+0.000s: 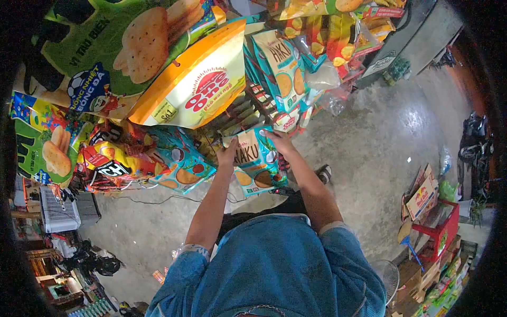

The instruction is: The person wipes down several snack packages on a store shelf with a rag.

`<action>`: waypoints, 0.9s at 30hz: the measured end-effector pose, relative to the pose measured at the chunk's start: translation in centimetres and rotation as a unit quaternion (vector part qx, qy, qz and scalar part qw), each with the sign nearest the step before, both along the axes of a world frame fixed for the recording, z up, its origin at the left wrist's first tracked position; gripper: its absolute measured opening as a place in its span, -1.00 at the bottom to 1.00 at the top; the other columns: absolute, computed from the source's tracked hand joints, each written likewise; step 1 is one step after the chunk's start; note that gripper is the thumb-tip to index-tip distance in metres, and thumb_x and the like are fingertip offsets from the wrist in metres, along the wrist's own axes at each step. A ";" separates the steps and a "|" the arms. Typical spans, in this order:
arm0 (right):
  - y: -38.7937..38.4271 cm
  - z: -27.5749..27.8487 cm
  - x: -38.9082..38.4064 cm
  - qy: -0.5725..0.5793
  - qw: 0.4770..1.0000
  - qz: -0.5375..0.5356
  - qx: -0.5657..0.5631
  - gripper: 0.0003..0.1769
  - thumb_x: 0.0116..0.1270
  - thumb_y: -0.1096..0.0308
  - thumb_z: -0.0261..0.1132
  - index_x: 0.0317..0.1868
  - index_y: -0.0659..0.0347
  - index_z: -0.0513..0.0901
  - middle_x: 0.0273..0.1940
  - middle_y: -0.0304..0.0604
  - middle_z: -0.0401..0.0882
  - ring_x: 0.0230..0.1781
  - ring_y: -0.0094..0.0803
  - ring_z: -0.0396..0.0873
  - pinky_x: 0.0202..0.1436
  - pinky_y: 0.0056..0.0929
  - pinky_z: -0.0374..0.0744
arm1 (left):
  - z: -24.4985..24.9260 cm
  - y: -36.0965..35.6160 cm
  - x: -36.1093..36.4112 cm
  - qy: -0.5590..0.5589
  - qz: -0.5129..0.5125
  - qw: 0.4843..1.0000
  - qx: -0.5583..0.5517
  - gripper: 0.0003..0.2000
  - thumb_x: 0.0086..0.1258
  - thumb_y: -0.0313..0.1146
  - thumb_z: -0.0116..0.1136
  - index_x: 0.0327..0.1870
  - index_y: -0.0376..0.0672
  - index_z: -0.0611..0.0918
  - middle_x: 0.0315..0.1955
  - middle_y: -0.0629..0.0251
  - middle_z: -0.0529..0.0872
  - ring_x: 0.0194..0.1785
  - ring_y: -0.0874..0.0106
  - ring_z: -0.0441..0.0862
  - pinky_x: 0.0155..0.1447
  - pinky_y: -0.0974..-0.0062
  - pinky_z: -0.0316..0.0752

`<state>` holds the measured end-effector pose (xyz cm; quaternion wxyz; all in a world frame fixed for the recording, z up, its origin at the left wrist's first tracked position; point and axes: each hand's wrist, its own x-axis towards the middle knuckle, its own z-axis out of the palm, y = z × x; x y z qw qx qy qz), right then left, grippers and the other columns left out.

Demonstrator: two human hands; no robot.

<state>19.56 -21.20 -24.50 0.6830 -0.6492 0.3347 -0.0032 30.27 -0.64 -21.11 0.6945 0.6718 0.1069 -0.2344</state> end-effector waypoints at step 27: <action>-1.1 7.2 5.6 0.219 0.773 0.231 -0.549 -0.36 0.33 0.11 0.31 0.42 -0.06 0.47 -0.02 -0.01 0.78 0.05 -0.08 0.74 0.04 -0.08 0.69 | -3.3 2.8 -1.2 0.025 -0.104 0.994 0.018 -0.49 0.58 -0.17 0.16 0.40 -0.12 0.25 0.11 0.15 0.63 0.12 0.26 0.66 0.10 0.13 0.61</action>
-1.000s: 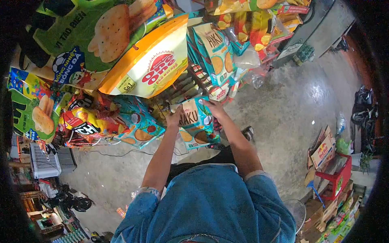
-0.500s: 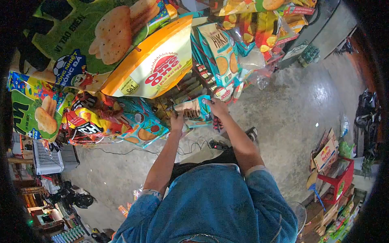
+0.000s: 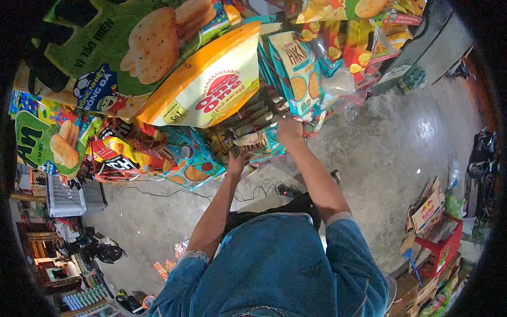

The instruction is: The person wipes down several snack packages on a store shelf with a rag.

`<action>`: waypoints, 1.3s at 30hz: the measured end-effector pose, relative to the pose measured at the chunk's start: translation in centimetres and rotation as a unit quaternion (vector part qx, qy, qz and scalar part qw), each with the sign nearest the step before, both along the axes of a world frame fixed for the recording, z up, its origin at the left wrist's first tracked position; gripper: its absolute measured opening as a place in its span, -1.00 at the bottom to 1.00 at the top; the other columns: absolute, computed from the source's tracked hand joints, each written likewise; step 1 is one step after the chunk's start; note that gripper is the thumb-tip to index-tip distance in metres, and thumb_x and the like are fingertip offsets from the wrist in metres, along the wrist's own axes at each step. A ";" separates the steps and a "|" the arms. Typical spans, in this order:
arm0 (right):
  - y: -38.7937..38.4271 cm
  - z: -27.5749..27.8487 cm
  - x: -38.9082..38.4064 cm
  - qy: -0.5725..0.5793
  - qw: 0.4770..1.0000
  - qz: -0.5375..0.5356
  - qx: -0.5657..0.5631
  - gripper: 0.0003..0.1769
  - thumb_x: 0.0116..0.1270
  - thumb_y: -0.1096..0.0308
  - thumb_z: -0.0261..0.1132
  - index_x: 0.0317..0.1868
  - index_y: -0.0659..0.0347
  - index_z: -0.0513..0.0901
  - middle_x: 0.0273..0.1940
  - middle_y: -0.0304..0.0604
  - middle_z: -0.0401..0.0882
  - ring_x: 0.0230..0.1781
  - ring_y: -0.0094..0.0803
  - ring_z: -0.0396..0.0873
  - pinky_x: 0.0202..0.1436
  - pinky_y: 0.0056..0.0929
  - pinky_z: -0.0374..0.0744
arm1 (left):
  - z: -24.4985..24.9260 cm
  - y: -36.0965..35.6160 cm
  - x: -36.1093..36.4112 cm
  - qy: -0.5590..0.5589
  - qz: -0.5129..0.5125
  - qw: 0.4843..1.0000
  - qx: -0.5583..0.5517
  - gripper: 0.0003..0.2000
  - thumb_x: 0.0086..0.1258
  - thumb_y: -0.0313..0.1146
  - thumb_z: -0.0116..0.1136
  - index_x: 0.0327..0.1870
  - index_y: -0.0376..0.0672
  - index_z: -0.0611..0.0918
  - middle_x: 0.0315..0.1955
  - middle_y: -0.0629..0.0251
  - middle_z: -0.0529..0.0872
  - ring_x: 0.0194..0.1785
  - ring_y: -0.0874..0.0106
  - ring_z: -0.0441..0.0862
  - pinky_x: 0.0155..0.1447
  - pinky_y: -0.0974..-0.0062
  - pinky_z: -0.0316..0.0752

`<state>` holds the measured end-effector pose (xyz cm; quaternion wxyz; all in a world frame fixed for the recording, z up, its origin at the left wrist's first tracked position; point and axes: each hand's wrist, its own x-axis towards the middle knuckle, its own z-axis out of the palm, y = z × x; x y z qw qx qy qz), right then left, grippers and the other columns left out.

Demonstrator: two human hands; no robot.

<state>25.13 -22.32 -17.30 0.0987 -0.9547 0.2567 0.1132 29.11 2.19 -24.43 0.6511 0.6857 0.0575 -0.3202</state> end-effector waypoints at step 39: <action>-0.5 -3.7 18.4 0.022 0.970 0.217 -0.104 -0.54 0.36 0.02 0.29 0.15 0.08 0.66 0.05 0.09 0.69 0.07 0.04 0.64 0.18 -0.09 0.59 | 5.1 2.8 -3.2 0.008 -0.079 0.996 -0.036 -0.51 0.61 -0.20 0.09 0.44 -0.22 0.32 0.20 0.11 0.65 0.07 0.24 0.73 0.12 0.28 0.63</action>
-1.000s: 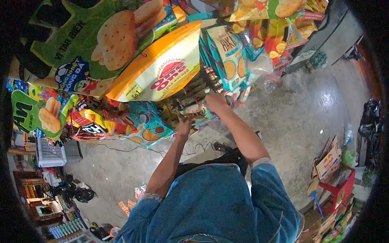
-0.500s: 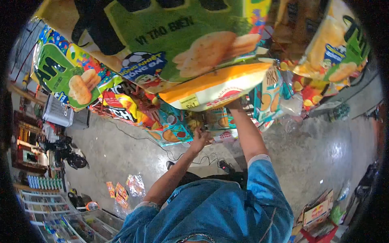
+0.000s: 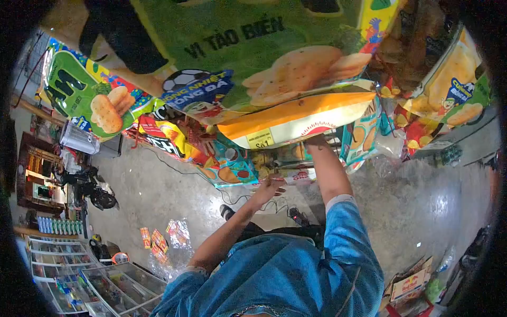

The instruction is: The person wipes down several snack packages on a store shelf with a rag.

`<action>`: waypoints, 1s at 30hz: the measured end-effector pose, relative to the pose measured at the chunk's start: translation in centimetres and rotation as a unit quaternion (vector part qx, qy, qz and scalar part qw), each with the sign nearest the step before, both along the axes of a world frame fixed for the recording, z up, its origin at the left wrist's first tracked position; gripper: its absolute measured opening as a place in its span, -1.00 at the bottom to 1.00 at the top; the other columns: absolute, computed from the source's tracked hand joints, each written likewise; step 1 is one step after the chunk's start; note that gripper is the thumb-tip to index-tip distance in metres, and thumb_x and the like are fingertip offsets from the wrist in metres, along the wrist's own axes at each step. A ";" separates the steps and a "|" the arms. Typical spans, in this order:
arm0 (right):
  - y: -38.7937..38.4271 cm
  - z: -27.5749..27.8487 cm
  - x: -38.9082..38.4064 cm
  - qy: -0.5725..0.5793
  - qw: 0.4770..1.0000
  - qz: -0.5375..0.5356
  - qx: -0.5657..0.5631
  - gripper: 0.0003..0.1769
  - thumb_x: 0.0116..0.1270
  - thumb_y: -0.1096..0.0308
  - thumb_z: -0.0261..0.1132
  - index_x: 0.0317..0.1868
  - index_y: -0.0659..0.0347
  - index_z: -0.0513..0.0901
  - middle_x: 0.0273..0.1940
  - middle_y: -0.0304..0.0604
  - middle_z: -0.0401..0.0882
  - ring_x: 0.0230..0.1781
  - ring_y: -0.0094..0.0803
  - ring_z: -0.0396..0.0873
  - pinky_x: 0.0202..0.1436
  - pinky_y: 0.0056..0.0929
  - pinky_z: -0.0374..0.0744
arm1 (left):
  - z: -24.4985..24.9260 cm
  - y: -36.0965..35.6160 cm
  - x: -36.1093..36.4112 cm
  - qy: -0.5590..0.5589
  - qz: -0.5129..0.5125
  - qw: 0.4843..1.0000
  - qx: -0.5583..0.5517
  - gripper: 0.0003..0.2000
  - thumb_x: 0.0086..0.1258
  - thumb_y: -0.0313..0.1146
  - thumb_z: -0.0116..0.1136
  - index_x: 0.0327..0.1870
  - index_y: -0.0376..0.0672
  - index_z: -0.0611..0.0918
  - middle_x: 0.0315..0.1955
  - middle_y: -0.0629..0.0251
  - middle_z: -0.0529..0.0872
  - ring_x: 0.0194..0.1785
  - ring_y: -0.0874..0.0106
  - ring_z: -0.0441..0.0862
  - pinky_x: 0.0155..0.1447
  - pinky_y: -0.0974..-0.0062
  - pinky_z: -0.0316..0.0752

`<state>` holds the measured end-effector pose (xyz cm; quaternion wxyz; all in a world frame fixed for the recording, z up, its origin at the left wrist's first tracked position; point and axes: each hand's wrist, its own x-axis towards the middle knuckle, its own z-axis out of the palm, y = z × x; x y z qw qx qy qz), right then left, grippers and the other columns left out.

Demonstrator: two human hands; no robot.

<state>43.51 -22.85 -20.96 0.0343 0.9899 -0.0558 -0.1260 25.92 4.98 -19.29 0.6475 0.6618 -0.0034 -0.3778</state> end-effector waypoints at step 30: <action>8.6 17.1 -21.9 -0.225 0.745 -0.108 0.619 -0.47 0.54 0.38 0.28 0.47 0.18 0.46 0.37 -0.18 0.56 0.29 -0.50 0.51 0.13 -0.48 0.55 | 9.1 -4.5 13.7 -0.400 0.112 0.872 0.257 -0.55 0.50 -0.24 0.21 0.34 -0.17 0.48 0.06 -0.16 0.69 0.09 -0.01 0.69 0.19 0.11 0.57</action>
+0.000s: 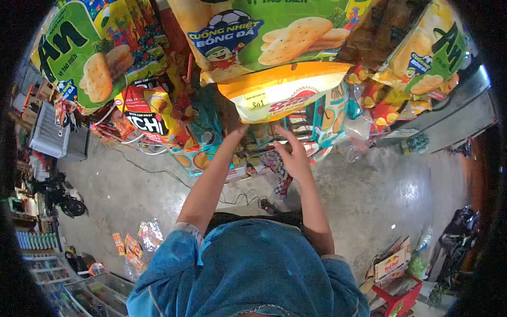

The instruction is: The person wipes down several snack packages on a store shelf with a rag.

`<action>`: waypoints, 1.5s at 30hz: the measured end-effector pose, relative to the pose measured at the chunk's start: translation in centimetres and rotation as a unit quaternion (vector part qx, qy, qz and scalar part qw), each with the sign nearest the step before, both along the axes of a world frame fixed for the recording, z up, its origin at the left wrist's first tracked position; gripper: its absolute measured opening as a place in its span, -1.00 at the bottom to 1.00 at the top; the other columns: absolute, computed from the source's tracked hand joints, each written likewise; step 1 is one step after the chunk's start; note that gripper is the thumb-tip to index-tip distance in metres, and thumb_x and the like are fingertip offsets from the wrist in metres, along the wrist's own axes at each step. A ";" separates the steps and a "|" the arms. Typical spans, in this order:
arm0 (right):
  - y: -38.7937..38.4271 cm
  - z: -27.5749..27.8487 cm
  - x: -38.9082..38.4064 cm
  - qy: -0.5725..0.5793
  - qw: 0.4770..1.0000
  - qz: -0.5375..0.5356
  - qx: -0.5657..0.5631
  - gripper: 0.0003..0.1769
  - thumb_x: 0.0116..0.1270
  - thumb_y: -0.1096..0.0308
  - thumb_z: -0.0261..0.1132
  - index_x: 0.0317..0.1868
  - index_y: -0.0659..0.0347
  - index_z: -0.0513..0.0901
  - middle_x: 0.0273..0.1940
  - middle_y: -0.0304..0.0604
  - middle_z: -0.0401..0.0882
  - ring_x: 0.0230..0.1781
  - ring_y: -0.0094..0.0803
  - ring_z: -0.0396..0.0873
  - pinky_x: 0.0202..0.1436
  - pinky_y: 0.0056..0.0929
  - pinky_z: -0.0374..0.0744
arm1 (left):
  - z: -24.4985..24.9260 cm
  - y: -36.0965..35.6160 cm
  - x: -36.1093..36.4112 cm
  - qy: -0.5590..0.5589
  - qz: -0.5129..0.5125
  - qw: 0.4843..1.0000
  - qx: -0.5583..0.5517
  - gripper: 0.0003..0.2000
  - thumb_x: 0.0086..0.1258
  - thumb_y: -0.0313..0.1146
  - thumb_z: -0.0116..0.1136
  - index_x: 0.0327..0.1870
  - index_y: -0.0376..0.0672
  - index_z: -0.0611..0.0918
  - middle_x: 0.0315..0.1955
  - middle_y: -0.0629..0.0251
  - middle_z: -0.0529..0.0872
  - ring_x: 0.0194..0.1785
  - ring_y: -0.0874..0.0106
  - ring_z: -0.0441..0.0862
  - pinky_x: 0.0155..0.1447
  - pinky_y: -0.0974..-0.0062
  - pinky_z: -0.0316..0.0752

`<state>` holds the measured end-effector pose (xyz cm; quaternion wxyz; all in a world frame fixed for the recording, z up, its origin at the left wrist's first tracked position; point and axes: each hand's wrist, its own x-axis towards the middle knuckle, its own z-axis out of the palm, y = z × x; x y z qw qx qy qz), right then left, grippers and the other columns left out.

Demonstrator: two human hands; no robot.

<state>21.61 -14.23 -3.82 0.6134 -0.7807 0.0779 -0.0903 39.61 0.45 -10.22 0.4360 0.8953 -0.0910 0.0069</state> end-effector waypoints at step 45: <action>-1.9 4.6 1.9 -0.146 0.976 -0.051 -0.157 -0.69 0.60 0.39 0.14 0.25 0.26 0.58 0.08 -0.11 0.69 0.06 -0.43 0.63 0.19 -0.43 0.53 | -0.6 -0.3 -8.1 -0.159 -0.257 0.951 -0.065 -0.49 0.36 -0.48 0.09 0.38 -0.22 0.53 0.30 -0.08 0.56 0.41 -0.11 0.39 0.47 0.04 0.27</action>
